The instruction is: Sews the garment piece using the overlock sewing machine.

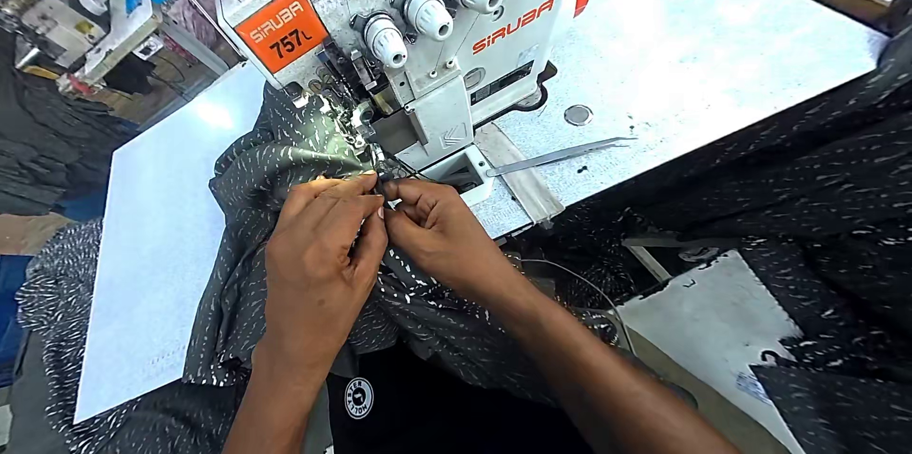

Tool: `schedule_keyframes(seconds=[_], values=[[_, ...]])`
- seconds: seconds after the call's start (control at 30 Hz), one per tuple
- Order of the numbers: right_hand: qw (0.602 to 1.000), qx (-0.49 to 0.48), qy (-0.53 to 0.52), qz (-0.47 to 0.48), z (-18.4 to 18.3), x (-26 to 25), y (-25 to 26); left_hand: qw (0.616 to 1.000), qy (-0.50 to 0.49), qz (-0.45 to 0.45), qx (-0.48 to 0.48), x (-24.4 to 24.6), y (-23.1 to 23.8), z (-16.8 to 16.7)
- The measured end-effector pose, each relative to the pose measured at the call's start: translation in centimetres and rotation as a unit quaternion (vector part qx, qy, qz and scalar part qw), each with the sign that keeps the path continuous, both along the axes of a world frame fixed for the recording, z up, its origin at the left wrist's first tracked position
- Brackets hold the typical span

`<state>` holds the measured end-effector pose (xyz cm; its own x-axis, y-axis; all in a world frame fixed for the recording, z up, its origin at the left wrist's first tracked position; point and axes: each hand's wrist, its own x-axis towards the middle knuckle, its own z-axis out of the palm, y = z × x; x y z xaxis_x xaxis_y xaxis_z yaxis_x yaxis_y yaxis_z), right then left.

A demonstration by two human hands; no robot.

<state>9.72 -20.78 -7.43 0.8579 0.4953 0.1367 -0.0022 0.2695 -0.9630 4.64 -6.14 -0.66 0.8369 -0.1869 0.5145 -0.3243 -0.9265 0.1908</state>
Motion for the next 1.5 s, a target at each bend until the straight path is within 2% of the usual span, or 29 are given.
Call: schedule_keyframes(seconds=[0.3, 0.7, 0.97, 1.27, 1.5], values=[[1.0, 0.007, 0.002, -0.011, -0.6, -0.1, -0.5, 0.999, -0.029, 0.023, 0.015, -0.2, -0.4, -1.1], [1.0, 0.015, -0.008, -0.013, -0.3, -0.1, -0.7, 0.999, -0.022, 0.024, -0.011, 0.1, -1.1, -0.5], [1.0, 0.011, -0.014, -0.024, 0.0, 0.5, -1.6, 0.998, -0.007, 0.046, 0.038, 0.1, -3.0, -0.6], [0.999, -0.021, -0.036, -0.028, 0.5, 1.2, -1.1, 0.997, 0.016, 0.039, 0.067, 0.8, -1.9, 0.1], [0.999, -0.023, -0.03, -0.035, 0.5, 1.2, -1.1, 0.998, 0.032, 0.012, 0.05, 1.3, -1.3, 0.4]])
